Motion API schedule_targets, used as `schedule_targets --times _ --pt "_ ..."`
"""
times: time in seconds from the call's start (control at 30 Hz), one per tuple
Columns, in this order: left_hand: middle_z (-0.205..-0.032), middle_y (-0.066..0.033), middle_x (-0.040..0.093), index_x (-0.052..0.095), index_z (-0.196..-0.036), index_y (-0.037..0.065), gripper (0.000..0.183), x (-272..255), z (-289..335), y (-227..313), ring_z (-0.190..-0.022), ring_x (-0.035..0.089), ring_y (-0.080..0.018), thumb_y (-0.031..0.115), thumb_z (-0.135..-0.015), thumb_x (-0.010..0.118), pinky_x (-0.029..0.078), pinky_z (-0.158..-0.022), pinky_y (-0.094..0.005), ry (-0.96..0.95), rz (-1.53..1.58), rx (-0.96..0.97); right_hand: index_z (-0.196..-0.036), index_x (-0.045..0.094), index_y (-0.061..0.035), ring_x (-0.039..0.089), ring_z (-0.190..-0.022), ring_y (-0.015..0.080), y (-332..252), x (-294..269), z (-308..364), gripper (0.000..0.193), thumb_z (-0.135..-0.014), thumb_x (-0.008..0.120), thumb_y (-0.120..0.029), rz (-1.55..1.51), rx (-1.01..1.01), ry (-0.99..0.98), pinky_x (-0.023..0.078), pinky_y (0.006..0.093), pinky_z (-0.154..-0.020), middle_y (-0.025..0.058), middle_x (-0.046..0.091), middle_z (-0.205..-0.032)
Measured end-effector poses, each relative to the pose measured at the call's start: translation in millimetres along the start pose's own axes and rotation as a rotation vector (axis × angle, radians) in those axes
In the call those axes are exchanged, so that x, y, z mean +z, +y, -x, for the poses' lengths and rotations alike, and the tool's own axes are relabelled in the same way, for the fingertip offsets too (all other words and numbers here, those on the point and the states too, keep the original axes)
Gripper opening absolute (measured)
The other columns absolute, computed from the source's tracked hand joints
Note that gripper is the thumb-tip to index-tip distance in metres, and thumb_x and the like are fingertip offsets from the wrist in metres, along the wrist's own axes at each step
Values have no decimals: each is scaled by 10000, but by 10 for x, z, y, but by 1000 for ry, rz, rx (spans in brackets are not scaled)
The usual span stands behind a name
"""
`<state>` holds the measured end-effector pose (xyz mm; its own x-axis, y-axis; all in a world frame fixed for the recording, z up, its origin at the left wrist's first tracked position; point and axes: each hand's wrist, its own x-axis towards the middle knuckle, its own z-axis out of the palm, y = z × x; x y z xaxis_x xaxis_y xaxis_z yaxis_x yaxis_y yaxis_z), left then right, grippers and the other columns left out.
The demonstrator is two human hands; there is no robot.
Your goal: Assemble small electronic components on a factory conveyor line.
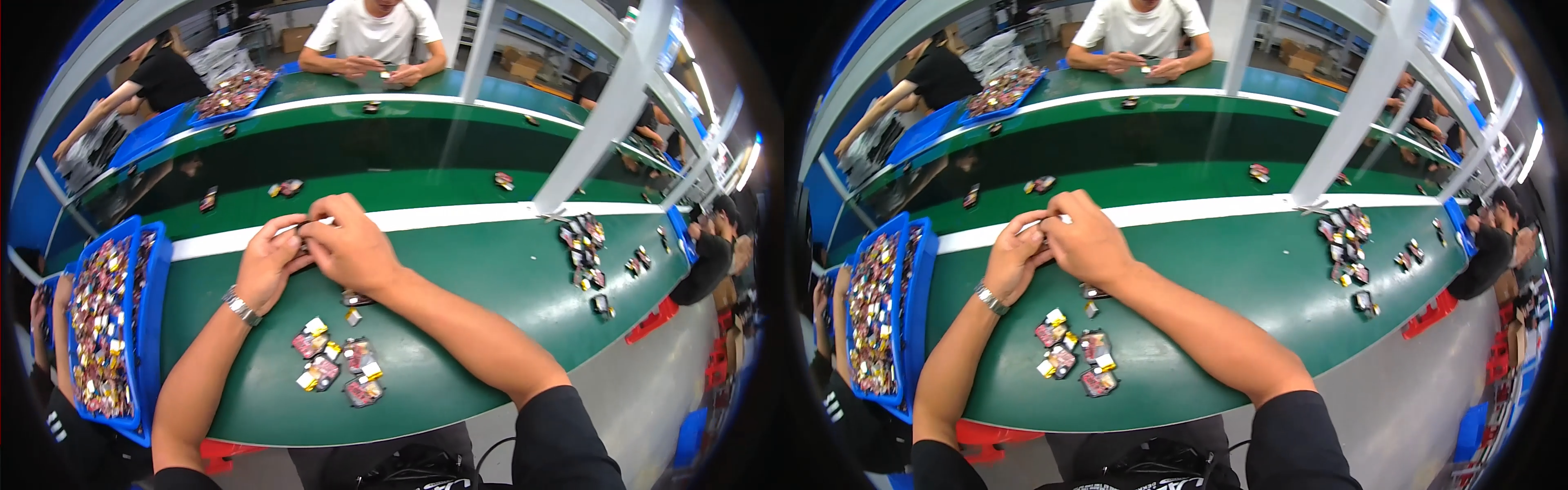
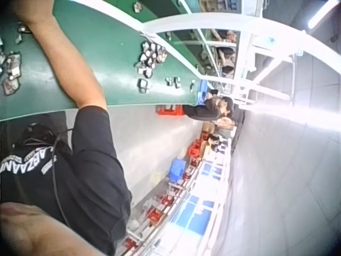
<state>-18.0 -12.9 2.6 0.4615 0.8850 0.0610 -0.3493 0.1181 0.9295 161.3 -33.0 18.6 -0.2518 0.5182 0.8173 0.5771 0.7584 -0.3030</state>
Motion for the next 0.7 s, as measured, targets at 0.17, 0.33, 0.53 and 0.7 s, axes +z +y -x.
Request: schedule_targets --times 0.17,0.33,0.53,0.7 --pt "-1176 -113 628 462 -1307 5 341 65 -7 53 -1090 619 -181 53 -975 523 532 -957 -351 -22 -7 -29 -901 681 -65 594 -826 251 -43 -38 14 208 -707 720 1 59 8 -20 522 354 -679 63 595 -919" --pt "-1197 -128 625 466 -1303 12 334 0 -21 -6 -1081 624 -203 58 -977 519 528 -956 -366 10 2 -33 -819 598 -13 556 -888 279 -13 28 47 138 -699 629 -73 181 -46 -56 523 349 -706 101 554 -914" --pt "-1187 -134 633 471 -1289 24 311 38 -25 25 -1067 636 -213 60 -982 510 529 -957 -376 19 -15 -30 -858 643 -66 579 -852 226 -16 27 53 143 -716 651 -64 262 -59 -53 520 337 -687 54 579 -886" --pt "-1163 -127 640 472 -1282 14 307 46 -17 -1 -1066 637 -205 58 -981 521 541 -934 -364 9 -6 -32 -769 589 -40 552 -828 247 29 61 62 120 -690 616 -126 262 -93 -5 477 348 -694 74 534 -858"
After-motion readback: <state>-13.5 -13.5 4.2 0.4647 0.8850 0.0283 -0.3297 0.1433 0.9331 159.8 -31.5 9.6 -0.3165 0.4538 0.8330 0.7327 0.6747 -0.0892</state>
